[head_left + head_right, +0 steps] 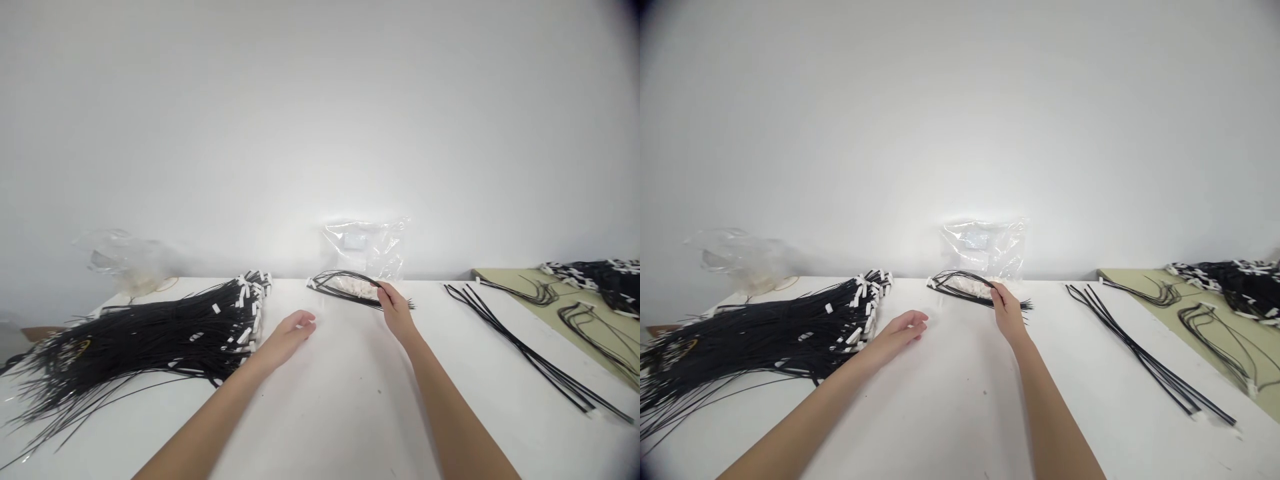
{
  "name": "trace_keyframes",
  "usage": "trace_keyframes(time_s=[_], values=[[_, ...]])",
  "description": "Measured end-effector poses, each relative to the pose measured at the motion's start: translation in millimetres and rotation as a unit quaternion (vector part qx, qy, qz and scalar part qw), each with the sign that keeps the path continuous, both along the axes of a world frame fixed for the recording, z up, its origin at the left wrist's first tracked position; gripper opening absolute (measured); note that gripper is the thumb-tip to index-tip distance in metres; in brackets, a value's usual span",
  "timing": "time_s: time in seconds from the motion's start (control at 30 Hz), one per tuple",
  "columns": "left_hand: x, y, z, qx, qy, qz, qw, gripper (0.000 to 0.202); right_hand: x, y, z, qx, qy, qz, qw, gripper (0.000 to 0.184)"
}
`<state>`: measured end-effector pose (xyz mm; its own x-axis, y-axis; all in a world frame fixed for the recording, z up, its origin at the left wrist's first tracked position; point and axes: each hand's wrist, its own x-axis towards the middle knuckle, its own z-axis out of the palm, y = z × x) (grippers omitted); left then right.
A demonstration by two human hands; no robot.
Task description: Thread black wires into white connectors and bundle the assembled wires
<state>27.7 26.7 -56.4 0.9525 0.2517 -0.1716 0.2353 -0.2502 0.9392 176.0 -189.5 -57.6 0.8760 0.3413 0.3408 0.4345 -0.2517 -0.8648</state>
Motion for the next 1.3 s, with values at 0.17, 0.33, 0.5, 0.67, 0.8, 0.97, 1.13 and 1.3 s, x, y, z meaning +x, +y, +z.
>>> trace_keyframes(time_s=[0.17,0.33,0.5,0.67,0.8,0.97,1.13,1.3], values=[[-0.4,0.0,0.3,-0.003,0.003,-0.002,1.000,0.039,3.4,-2.4,-5.5,-0.038,-0.038,-0.001,0.999,0.040],[-0.6,-0.7,0.6,-0.005,-0.004,0.001,1.000,0.039,9.1,-9.1,-8.3,-0.097,-0.089,0.001,0.991,0.039],[-1.8,-0.6,1.8,0.008,-0.008,0.002,1.000,0.040,19.0,-21.3,-11.7,-0.194,-0.110,-0.040,0.974,0.038],[-1.7,0.2,-1.8,0.035,-0.011,-0.004,0.999,0.041,24.2,-30.1,-16.8,-0.285,-0.145,-0.093,0.943,0.033],[-7.0,-4.1,0.6,0.098,-0.034,-0.015,0.994,0.041,25.9,-32.7,-25.1,-0.335,-0.165,-0.119,0.920,0.032],[-16.7,-10.0,11.4,0.369,-0.105,-0.055,0.922,0.033,29.3,-33.7,-37.1,-0.362,-0.149,-0.154,0.907,0.032],[-20.1,-4.9,13.7,0.551,-0.059,0.053,0.831,0.032,28.4,-34.0,-37.8,-0.366,-0.148,-0.187,0.899,0.033],[-23.2,1.3,12.6,0.592,0.044,0.165,0.787,0.046,23.3,-32.4,-33.1,-0.373,-0.144,-0.181,0.899,0.032]])
